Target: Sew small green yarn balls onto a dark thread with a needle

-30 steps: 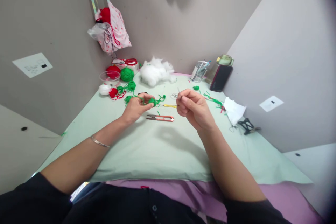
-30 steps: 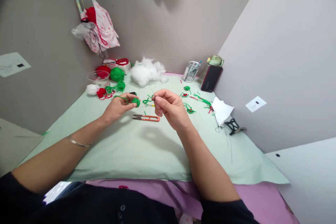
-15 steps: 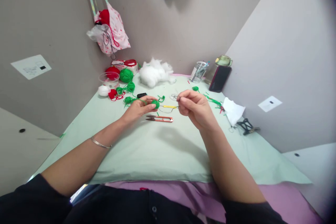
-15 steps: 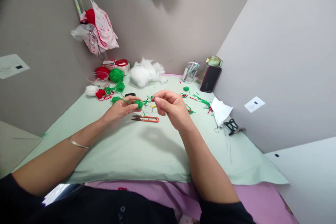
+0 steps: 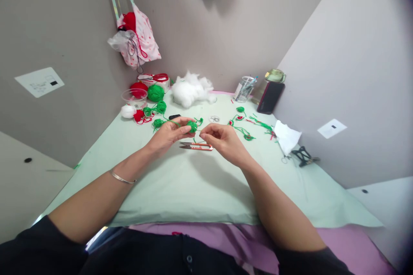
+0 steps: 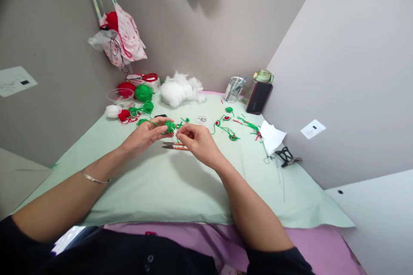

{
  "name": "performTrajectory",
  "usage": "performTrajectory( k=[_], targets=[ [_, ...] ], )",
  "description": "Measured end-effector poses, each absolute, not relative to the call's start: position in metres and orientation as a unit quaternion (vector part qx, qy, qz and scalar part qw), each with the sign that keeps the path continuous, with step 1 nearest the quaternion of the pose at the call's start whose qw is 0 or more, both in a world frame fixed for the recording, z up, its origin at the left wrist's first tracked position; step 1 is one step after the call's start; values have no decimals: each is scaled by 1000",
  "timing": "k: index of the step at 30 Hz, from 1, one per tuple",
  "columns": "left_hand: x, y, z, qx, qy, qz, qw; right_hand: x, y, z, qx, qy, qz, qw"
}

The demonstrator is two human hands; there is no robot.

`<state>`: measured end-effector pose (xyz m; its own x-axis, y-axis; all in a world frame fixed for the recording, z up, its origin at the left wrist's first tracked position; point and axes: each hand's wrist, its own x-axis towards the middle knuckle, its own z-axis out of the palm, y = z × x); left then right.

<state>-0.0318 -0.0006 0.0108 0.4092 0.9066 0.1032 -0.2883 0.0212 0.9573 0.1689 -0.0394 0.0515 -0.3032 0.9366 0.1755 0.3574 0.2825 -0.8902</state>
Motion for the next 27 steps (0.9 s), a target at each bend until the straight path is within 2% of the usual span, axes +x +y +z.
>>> performTrajectory(
  k=[7,27],
  targets=[
    [-33,1,7,536,290,459,646,168,-38,50,-466,-711,392,352],
    [-33,-1,10,554,306,474,613,164,-41,49,-463,-700,408,359]
  ],
)
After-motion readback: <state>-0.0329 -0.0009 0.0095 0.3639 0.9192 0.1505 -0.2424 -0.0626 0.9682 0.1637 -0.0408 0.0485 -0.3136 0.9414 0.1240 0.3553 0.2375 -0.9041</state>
